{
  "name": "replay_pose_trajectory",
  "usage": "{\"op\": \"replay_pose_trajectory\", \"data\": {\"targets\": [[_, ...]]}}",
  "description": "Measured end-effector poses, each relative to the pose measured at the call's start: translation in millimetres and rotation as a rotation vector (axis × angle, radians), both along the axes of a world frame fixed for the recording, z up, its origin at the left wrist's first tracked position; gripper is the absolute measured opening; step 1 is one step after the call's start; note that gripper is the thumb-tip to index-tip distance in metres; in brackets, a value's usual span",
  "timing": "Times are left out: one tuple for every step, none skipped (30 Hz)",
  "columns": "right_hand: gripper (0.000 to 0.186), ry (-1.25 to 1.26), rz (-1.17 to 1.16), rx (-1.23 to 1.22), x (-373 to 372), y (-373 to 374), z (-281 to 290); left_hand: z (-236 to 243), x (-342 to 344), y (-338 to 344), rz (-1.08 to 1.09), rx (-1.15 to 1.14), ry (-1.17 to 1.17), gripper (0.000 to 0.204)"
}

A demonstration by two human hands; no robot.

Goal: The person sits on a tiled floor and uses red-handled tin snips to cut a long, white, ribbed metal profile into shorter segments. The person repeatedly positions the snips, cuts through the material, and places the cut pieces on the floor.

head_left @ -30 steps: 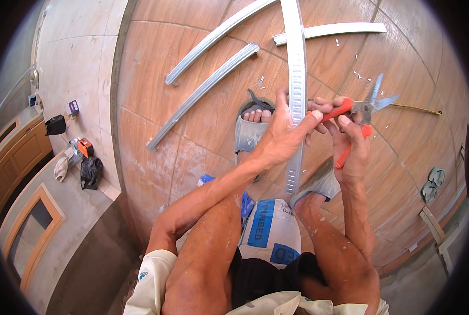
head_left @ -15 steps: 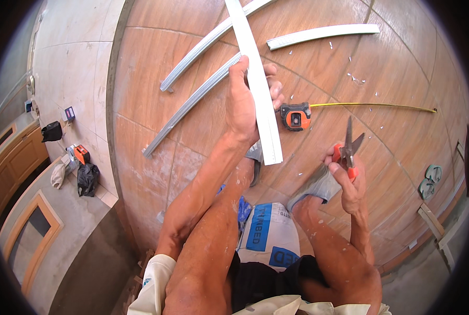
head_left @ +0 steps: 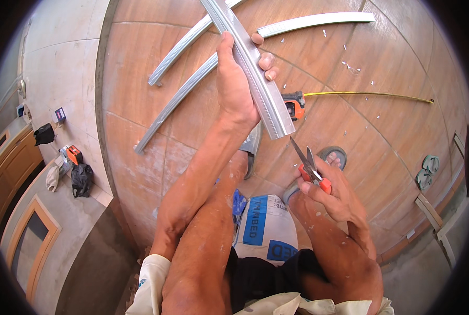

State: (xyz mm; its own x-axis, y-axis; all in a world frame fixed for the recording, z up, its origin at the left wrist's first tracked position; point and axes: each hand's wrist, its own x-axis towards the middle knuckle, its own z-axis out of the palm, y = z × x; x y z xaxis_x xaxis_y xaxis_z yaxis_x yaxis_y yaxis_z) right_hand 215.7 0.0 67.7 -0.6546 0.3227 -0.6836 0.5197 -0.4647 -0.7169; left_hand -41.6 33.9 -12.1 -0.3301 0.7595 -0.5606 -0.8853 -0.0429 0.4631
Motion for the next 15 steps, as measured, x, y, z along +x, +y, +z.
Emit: {"op": "replay_pose_trajectory", "data": {"targets": [[0.033,-0.013,0.004,0.003,-1,0,-1,1,0,-1,-0.010,0.014,0.006,0.035],[0.033,-0.025,0.008,0.007,-2,1,-2,2,2,-2,-0.033,0.003,0.024,0.040],[0.033,-0.038,0.012,0.011,-3,1,-3,2,4,-2,-0.056,-0.009,0.042,0.044],[0.033,-0.033,0.019,0.024,-4,0,-3,2,4,-4,-0.074,-0.023,0.062,0.049],[0.032,-0.027,0.025,0.037,-6,1,-2,2,3,-5,-0.080,-0.007,0.067,0.049],[0.032,-0.027,0.028,0.052,-7,1,-1,0,1,-5,-0.089,0.011,0.066,0.048],[0.032,-0.034,0.036,0.054,-8,3,2,-1,1,-5,-0.082,0.019,0.076,0.048],[0.032,-0.040,0.045,0.058,-10,5,4,-1,1,-4,-0.076,0.028,0.088,0.048],[0.032,-0.045,0.054,0.061,-11,5,6,-1,1,-2,-0.054,0.027,0.110,0.048],[0.031,-0.048,0.053,0.078,-11,4,5,-1,2,-2,-0.033,0.025,0.133,0.048],[0.031,-0.051,0.053,0.095,-11,3,5,-1,3,-2,-0.027,0.038,0.107,0.047],[0.031,-0.053,0.053,0.112,-11,2,5,-2,5,-3,-0.022,0.051,0.082,0.047],[0.030,-0.070,0.047,0.102,-13,2,6,-2,6,-3,-0.019,0.066,0.057,0.047],[0.030,-0.085,0.041,0.089,-15,2,8,-4,6,-4,-0.022,0.077,0.060,0.047],[0.030,-0.100,0.035,0.077,-16,2,8,-5,6,-4,-0.026,0.089,0.064,0.048]]}}
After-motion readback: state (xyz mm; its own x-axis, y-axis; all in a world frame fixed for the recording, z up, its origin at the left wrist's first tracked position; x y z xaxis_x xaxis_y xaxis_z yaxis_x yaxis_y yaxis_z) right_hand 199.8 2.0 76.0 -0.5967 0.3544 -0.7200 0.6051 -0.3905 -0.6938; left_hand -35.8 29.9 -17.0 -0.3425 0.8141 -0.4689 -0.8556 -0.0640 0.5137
